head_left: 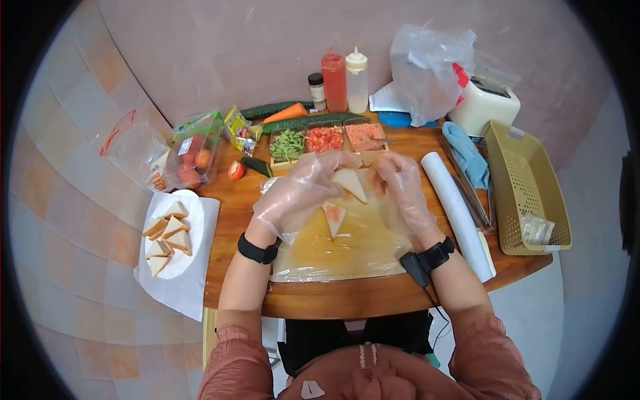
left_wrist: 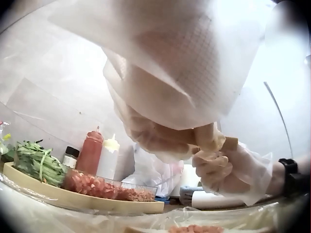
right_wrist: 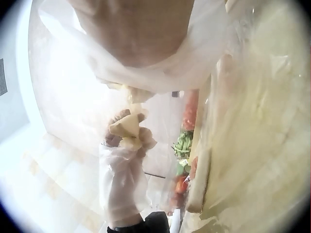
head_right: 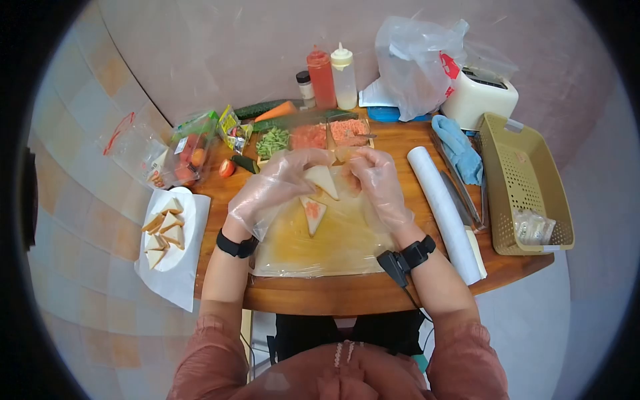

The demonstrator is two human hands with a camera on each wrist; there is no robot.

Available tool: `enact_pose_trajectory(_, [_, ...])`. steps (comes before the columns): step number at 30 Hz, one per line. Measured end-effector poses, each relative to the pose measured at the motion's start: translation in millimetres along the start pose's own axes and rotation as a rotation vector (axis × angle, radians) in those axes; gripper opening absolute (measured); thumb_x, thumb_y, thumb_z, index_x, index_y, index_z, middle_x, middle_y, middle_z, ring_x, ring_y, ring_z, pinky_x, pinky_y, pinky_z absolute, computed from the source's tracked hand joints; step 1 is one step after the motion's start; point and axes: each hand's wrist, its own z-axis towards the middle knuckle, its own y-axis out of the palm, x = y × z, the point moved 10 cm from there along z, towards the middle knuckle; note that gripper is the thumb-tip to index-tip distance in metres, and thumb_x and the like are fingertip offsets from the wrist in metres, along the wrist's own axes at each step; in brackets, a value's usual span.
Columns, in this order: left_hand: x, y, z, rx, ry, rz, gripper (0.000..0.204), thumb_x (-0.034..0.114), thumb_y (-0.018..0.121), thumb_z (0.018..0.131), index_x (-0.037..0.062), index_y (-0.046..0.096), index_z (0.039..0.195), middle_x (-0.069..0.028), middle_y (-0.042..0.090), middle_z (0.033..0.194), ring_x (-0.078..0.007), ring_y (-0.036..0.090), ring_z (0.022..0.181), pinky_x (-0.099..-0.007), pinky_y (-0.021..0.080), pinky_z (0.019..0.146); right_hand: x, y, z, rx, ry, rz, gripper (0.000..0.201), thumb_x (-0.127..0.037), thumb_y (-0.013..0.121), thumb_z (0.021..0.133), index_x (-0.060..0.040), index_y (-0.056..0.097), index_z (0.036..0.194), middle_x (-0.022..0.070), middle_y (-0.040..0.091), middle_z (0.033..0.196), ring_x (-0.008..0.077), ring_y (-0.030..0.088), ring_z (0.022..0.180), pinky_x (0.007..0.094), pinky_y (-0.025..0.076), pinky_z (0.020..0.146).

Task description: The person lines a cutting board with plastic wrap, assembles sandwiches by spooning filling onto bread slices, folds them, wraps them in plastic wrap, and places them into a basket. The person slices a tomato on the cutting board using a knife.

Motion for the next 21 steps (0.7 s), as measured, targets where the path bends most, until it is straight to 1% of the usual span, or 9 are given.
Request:
enact_pose_trajectory(2, [7, 2, 1, -0.037, 0.012, 0.031, 0.051, -0.013, 0.07, 0.074, -0.0033, 0.064, 0.123, -0.0113, 0.068, 0.121, -0.0193, 0.064, 0.115, -0.0317, 0.05, 0.099, 6, 8, -2, -0.067, 0.064, 0.016, 0.017, -0.013, 0.06, 0.097, 0.0, 0.067, 0.089, 0.0026, 0.067, 0.077, 0.0074, 0.054, 0.06, 0.0232, 0.043, 0.055])
enact_pose_trajectory(3, [11, 1, 0, -0.04, 0.007, 0.026, 0.051, -0.013, 0.07, 0.074, -0.0033, 0.064, 0.123, -0.0113, 0.068, 0.121, -0.0193, 0.064, 0.115, -0.0317, 0.05, 0.099, 5, 9, -3, -0.065, 0.071, 0.016, 0.017, -0.013, 0.06, 0.097, 0.0, 0.067, 0.089, 0.0026, 0.067, 0.077, 0.0074, 0.054, 0.06, 0.0232, 0.043, 0.055])
enact_pose_trajectory(5, [24, 0, -1, -0.04, 0.04, 0.226, 0.054, -0.011, 0.07, 0.072, -0.003, 0.062, 0.125, -0.015, 0.07, 0.117, -0.022, 0.066, 0.111, -0.0321, 0.051, 0.096, 8, 14, -4, -0.096, 0.118, 0.03, 0.018, -0.016, 0.062, 0.098, -0.0006, 0.067, 0.089, 0.0024, 0.067, 0.078, 0.0071, 0.055, 0.062, 0.0236, 0.045, 0.058])
enact_pose_trajectory(9, [18, 1, -3, 0.002, 0.038, 0.269, 0.058, -0.009, 0.07, 0.072, -0.0025, 0.061, 0.129, -0.0179, 0.07, 0.116, -0.0246, 0.067, 0.109, -0.033, 0.051, 0.095, 16, 18, -6, -0.169, 0.143, 0.008, 0.017, -0.016, 0.062, 0.098, -0.001, 0.067, 0.091, 0.0015, 0.067, 0.078, 0.0067, 0.056, 0.064, 0.0235, 0.044, 0.06])
enact_pose_trajectory(11, [21, 1, -4, 0.01, 0.07, 0.241, 0.06, -0.009, 0.069, 0.073, -0.0019, 0.061, 0.132, -0.0169, 0.07, 0.121, -0.0251, 0.067, 0.111, -0.033, 0.051, 0.096, 20, 22, -7, -0.181, 0.168, 0.085, 0.015, -0.015, 0.063, 0.097, -0.0008, 0.067, 0.095, 0.0016, 0.067, 0.081, 0.0068, 0.057, 0.066, 0.0233, 0.044, 0.06])
enact_pose_trajectory(15, [25, 5, 1, -0.012, 0.106, 0.257, 0.066, -0.011, 0.069, 0.071, -0.0031, 0.058, 0.136, -0.0171, 0.068, 0.126, -0.0246, 0.066, 0.113, -0.0324, 0.05, 0.098, 18, 26, -7, -0.199, 0.198, 0.056, 0.016, -0.015, 0.066, 0.095, 0.0002, 0.066, 0.102, 0.0023, 0.067, 0.084, 0.007, 0.057, 0.067, 0.0233, 0.044, 0.061])
enact_pose_trajectory(18, [21, 9, -1, -0.044, 0.063, 0.173, 0.068, -0.012, 0.064, 0.074, -0.0015, 0.053, 0.14, -0.0176, 0.065, 0.129, -0.025, 0.064, 0.118, -0.033, 0.05, 0.098, 25, 24, -11, -0.174, 0.249, 0.051, 0.02, -0.012, 0.068, 0.093, 0.0016, 0.065, 0.108, 0.0028, 0.067, 0.086, 0.0071, 0.058, 0.067, 0.0235, 0.046, 0.06])
enact_pose_trajectory(20, [7, 2, -2, 0.017, -0.018, -0.201, 0.068, -0.015, 0.062, 0.075, -0.004, 0.052, 0.141, -0.013, 0.065, 0.126, -0.0191, 0.063, 0.112, -0.0312, 0.051, 0.095, 22, 25, -6, -0.206, 0.207, -0.005, 0.023, -0.009, 0.069, 0.092, 0.0032, 0.064, 0.111, 0.0026, 0.066, 0.086, 0.0077, 0.06, 0.067, 0.0233, 0.046, 0.059])
enact_pose_trajectory(21, [7, 2, -2, 0.013, -0.021, -0.2, 0.068, -0.015, 0.062, 0.075, -0.004, 0.052, 0.141, -0.013, 0.065, 0.126, -0.0191, 0.063, 0.112, -0.0312, 0.051, 0.095, 22, 26, -5, -0.203, 0.209, -0.002, 0.023, -0.009, 0.069, 0.092, 0.0032, 0.064, 0.111, 0.0026, 0.066, 0.086, 0.0077, 0.06, 0.067, 0.0233, 0.046, 0.059])
